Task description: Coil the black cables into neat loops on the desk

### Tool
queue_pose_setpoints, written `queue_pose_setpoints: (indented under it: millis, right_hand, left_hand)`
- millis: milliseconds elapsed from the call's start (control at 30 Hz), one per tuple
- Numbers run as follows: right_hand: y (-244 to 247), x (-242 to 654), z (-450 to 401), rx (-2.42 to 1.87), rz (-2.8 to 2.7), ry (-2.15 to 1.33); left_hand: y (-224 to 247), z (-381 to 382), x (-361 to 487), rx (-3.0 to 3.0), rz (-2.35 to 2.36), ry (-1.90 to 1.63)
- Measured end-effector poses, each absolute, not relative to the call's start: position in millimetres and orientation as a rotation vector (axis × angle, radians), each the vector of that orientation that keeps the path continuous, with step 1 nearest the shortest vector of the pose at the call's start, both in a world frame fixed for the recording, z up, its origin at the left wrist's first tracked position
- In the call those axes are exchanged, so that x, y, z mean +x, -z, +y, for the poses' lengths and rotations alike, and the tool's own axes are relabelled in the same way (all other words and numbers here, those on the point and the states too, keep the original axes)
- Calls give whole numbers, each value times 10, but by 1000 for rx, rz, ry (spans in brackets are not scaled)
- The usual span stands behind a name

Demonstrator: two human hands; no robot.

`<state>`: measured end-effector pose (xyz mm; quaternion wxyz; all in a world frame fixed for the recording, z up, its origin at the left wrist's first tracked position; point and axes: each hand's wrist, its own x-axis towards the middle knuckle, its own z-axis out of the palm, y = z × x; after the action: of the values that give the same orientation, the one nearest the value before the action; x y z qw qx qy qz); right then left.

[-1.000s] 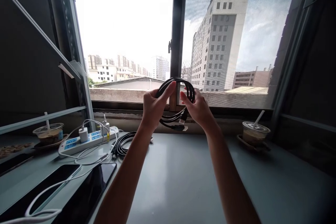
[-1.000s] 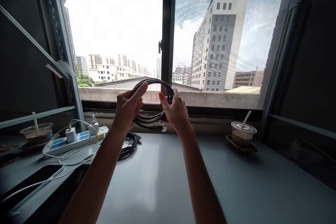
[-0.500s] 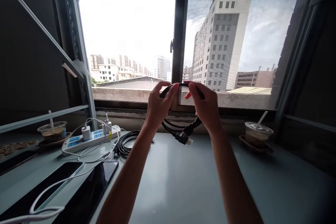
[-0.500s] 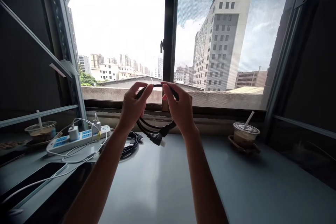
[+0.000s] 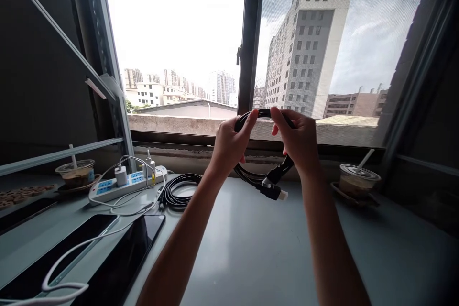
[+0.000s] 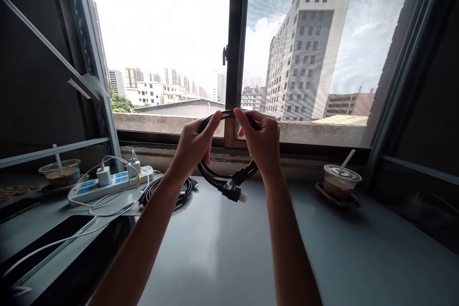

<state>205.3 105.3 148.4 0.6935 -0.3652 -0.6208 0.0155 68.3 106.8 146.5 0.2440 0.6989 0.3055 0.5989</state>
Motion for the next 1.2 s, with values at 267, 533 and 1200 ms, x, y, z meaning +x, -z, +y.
queue_pose_setpoints:
  millis: [267,533,1200]
  right_hand:
    - [-1468,2056,1072,-793,-1401,-104]
    - [-906,2315,1957,-1017,-1202,-421]
    - [723,2168,2704,-1464,-1436,-457]
  left_hand:
    - [-1478,1068,698,1817,759,-1570]
    - [-1165,1686,577,1740,1126,-802]
    - [198,2390,894,2023,2048,-470]
